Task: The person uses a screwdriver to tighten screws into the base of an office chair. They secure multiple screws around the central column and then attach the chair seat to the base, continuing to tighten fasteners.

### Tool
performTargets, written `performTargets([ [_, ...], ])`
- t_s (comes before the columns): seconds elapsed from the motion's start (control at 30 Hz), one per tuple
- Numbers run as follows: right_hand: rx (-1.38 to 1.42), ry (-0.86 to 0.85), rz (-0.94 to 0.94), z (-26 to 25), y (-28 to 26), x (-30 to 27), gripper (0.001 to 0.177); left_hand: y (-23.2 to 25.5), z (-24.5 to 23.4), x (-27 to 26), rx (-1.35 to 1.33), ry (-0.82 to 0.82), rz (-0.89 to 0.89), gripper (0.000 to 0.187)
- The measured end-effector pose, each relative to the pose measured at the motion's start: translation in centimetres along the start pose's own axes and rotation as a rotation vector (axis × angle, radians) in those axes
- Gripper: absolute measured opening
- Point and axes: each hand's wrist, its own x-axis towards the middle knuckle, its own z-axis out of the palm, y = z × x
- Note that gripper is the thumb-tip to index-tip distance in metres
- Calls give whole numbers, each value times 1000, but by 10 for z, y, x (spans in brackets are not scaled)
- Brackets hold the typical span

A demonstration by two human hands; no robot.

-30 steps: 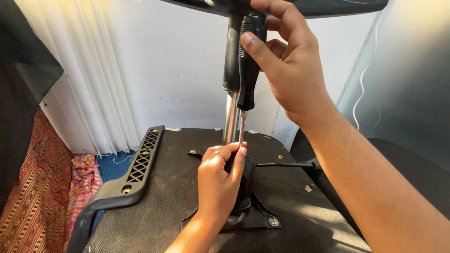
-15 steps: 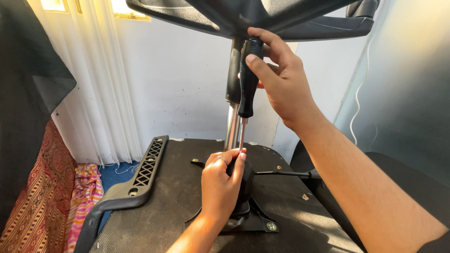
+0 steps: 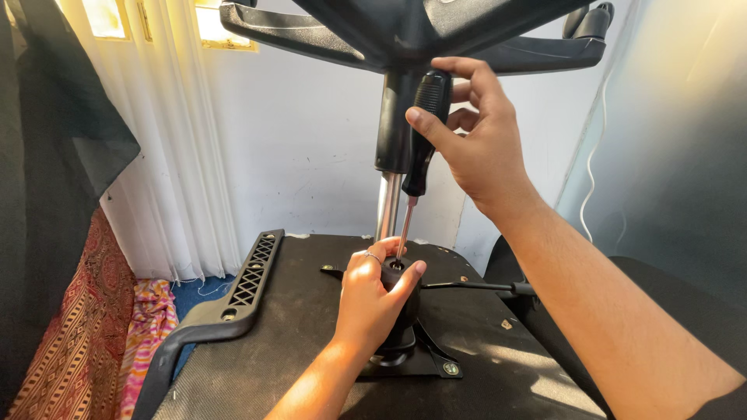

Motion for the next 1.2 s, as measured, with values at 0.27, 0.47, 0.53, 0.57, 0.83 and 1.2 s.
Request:
performTargets([
  [0.27,31,219,-178,-23,19,-26,41,-2,-9,1,-157,-100,-148,44],
  [0.47,75,326,-12,-56,24,-39,40,-9,-10,1,-249,-54,-164,31],
  [0.53,83,339,50,-63,32,-44,41,-7,-9,0,-98,25,-24,26],
  [0.57,104,331,61,-68,37,-48,41,-4,-8,-2,48,77,104,22],
  [0.83,58,501,529,-120,98,-77,33,18,15,-9,273,163,386,20],
  [1.2,-168,529,1089,-203,192,-154,34,14,21,-18,242,184,339,23],
])
